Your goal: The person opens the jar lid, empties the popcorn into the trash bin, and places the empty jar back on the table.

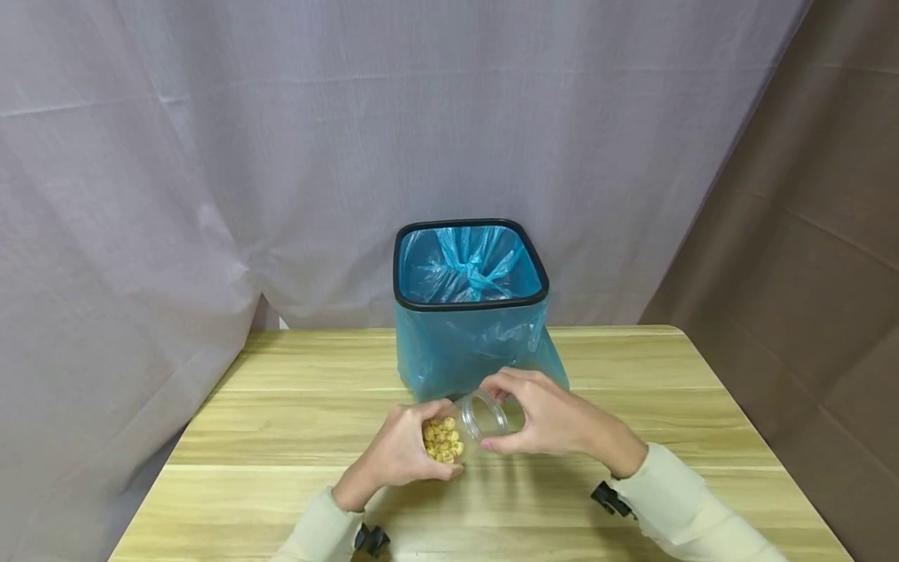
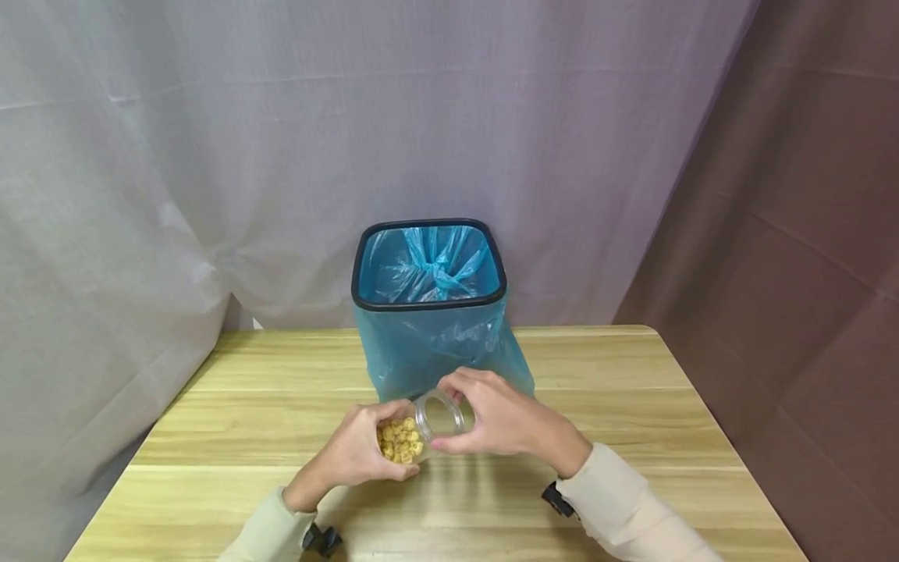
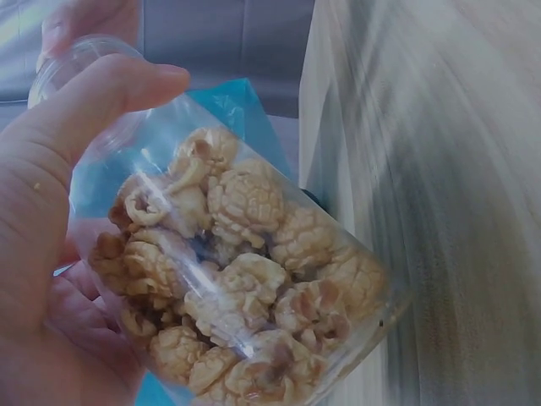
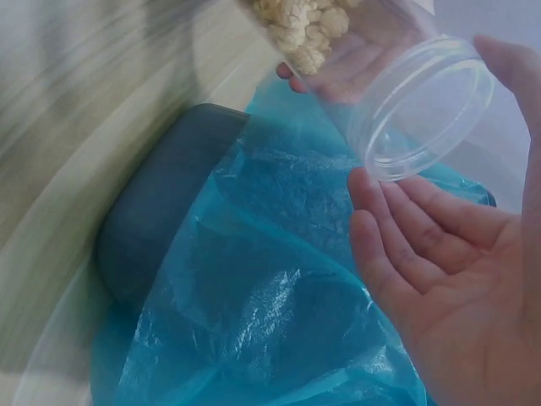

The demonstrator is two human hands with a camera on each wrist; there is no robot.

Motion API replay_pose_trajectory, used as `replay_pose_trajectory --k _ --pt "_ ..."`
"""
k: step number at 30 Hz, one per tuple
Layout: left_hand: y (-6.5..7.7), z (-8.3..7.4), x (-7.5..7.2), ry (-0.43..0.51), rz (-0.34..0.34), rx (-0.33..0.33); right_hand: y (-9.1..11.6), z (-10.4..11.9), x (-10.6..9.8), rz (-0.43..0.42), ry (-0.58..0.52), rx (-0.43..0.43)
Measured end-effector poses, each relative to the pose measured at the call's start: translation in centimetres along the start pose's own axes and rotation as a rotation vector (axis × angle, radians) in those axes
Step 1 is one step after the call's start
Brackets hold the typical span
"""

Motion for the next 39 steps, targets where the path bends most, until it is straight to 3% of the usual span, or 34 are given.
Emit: replay_pose_trajectory --k 11,14,20,24,31,39 --pt "-0.1 0.0 -0.1 0.003 0.003 0.004 0.4 0.9 -0.3 0.069 -0.002 -0.147" --pt "-0.1 0.0 -0.2 0.008 0.004 0.005 0.3 0.8 -0.5 0.05 0.008 -0.131" --pt "0.0 0.1 -0.1 -0.006 0.011 -0.014 0.3 -0.1 -0.3 0.004 -0.001 0.014" --pt "0.1 0.1 0.0 -0.004 0.011 -0.019 0.2 -0.3 -0.2 -0.016 -0.011 0.037" --pt "0.1 -0.1 -0.1 0.015 0.004 -0.007 0.2 -0.1 0.0 0.001 -0.021 0.03" --pt "0.1 -0.1 -0.1 -0.001 -0.001 -0.004 0.2 1.1 -0.2 0.045 0.025 -0.098"
Point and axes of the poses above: each hand's wrist, its own y-axis away from the middle knuckle, its own x-axis out of the palm, z = x × y, the point moved 8 cm from there along -y, towards the middle knuckle, and after that the axes turned 14 degrees about -y, right-handed, at the moved point
